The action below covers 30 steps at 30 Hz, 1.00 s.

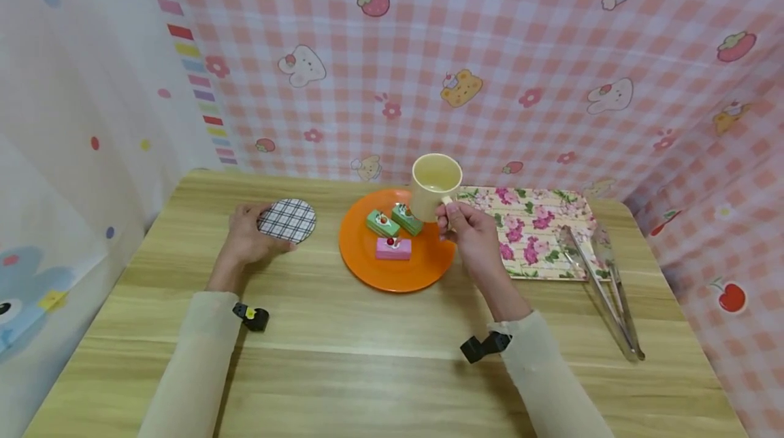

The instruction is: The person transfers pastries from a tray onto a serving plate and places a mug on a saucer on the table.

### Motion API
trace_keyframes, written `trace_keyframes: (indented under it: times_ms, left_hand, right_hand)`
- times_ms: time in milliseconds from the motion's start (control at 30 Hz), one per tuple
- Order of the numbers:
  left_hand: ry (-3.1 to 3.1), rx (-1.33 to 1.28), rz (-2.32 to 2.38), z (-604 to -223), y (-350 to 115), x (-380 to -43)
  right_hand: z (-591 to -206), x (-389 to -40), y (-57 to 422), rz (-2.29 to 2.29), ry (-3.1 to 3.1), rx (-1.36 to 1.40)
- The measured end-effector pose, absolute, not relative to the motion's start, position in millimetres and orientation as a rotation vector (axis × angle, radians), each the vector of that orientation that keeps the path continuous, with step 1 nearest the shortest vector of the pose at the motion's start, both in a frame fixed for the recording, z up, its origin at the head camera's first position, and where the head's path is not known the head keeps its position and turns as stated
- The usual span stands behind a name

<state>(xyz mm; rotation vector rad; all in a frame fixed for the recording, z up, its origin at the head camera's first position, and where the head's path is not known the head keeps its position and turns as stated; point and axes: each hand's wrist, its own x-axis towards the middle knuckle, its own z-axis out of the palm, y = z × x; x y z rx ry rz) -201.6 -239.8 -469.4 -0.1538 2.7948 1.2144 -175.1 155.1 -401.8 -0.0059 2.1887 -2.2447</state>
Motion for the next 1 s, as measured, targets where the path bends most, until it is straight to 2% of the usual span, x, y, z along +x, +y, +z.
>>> trace_keyframes:
  times_ms: [1000]
  left_hand:
    - [2.756, -0.204, 1.271, -470, -240, -202]
  right_hand:
    - [-409, -182, 38, -2.127, 2.035, -0.194]
